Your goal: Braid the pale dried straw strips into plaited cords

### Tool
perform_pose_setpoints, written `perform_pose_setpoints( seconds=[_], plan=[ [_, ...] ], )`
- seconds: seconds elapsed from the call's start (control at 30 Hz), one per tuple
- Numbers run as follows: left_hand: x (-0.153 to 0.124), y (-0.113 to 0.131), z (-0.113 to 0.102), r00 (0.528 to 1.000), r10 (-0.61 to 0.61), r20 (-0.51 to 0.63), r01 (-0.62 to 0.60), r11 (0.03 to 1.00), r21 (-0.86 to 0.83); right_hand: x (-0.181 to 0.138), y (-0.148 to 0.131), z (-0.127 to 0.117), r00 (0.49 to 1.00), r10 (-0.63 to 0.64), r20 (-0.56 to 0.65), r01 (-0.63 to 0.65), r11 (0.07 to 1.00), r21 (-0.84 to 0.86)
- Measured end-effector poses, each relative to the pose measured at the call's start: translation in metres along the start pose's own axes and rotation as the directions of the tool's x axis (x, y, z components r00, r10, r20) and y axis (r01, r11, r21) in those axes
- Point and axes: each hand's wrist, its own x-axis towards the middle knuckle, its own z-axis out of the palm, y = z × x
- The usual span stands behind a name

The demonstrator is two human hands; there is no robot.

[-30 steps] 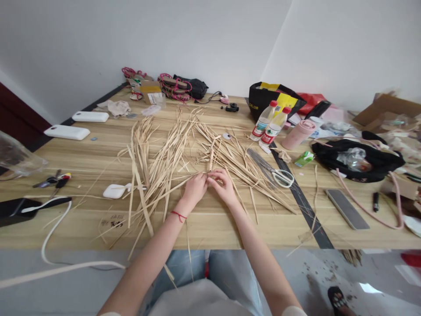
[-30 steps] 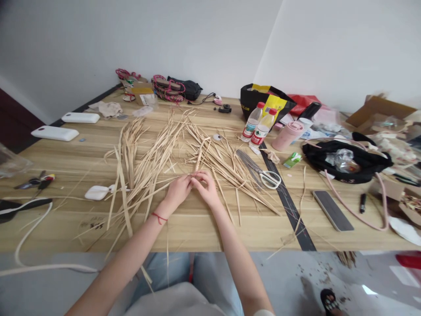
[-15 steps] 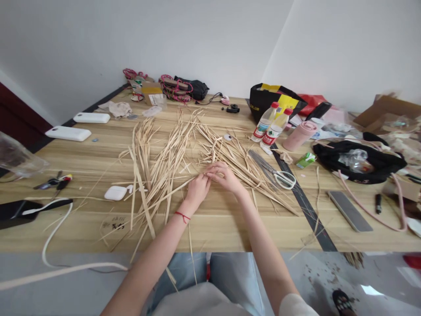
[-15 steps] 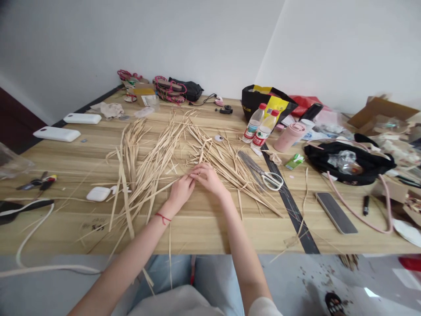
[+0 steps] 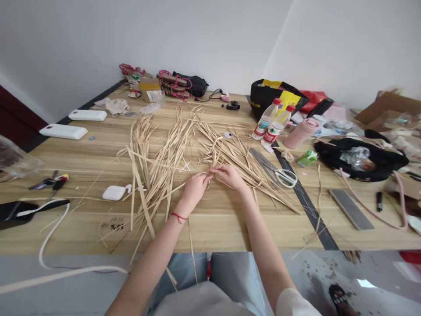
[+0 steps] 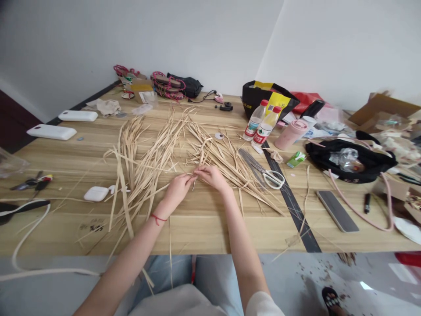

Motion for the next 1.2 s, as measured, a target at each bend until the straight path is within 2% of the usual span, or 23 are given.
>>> perform_pose_setpoints(
  seconds=[0.13, 0.23, 0.33, 0.4, 0.47, 0.63, 0.87, 1.2],
  plan=[
    [-0.001, -0.001, -0.014, 0.999, 0.040, -0.023, -0.041, 0.997, -0.067, -0.002, -0.004, -0.003, 1.000, -0.017, -0.020, 0.016, 0.999, -0.036],
    [-0.001, 0.003, -0.024, 0.983, 0.061, -0.170, -0.082, 0.990, -0.117, -0.003, -0.006, -0.004, 0.995, -0.079, -0.067, 0.076, 0.996, -0.040],
    [-0.001, 0.006, -0.029, 0.944, 0.102, -0.313, -0.124, 0.991, -0.051, -0.005, -0.005, -0.005, 0.991, -0.096, -0.095, 0.091, 0.994, -0.053],
    [0.000, 0.005, -0.028, 0.946, 0.164, -0.281, -0.154, 0.986, 0.056, -0.006, -0.004, -0.005, 0.994, -0.076, -0.084, 0.071, 0.995, -0.064],
    [0.001, 0.003, -0.025, 0.961, 0.202, -0.190, -0.177, 0.974, 0.141, -0.007, -0.003, -0.006, 0.996, -0.052, -0.078, 0.047, 0.996, -0.070],
    [0.001, -0.004, -0.013, 0.980, 0.198, -0.017, -0.191, 0.962, 0.194, -0.009, -0.002, -0.007, 0.995, -0.007, -0.101, 0.002, 0.999, -0.053],
    [0.000, 0.000, -0.008, 0.981, 0.192, -0.035, -0.182, 0.966, 0.183, -0.010, 0.003, -0.008, 0.989, 0.053, -0.138, -0.037, 0.993, 0.111],
    [0.000, 0.000, -0.008, 0.980, 0.196, -0.036, -0.189, 0.971, 0.149, -0.012, -0.001, -0.008, 0.984, 0.060, -0.168, -0.034, 0.988, 0.151]
  ],
)
